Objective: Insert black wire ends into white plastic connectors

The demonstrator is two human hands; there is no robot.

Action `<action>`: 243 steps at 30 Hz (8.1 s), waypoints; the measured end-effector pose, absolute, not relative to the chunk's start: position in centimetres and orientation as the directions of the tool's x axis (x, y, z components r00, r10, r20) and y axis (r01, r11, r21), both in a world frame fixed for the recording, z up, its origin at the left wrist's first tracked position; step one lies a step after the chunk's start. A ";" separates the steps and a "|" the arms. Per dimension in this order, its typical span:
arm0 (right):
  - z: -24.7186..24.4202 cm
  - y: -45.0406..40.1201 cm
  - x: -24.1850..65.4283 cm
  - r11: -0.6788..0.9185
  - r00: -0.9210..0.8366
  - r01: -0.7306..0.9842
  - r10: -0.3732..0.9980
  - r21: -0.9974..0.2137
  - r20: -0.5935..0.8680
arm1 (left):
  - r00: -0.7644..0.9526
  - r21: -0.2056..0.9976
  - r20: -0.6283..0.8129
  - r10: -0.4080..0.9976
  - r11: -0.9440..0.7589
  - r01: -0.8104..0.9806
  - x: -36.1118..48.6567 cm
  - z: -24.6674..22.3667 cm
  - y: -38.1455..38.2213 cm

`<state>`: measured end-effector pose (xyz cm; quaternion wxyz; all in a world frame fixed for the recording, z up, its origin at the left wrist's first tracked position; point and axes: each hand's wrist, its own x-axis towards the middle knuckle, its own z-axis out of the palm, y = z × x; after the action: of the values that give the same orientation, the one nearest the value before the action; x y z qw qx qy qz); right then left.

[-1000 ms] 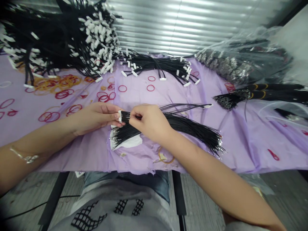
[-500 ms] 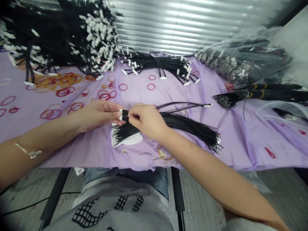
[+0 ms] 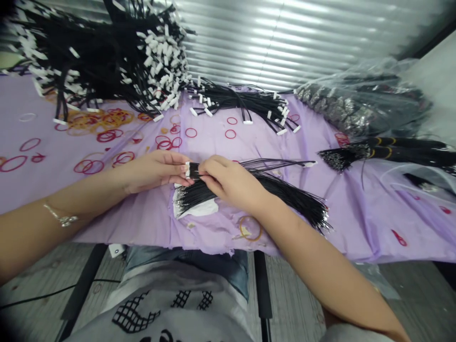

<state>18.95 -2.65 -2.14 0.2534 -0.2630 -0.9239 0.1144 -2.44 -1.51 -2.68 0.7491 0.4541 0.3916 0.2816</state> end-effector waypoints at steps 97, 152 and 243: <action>-3.0 -2.7 18.0 0.771 -0.505 0.557 0.609 -0.309 0.612 | 0.611 0.907 -0.308 0.730 0.418 -0.043 -2.8 -2.6 -1.4; -1.9 -4.1 17.9 0.845 -0.821 0.500 0.532 -0.189 0.207 | 0.596 0.898 -0.330 0.732 0.439 -0.042 -2.9 -2.5 -1.2; -1.5 -3.3 17.8 0.419 -0.422 0.615 0.890 -0.668 0.170 | 0.580 0.938 -0.319 0.750 0.339 0.077 -2.7 -2.5 -1.3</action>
<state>17.80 -3.32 -1.52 0.2608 -0.4700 -0.8010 0.2637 -2.69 -1.28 -2.46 0.7173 0.5249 0.3937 0.2344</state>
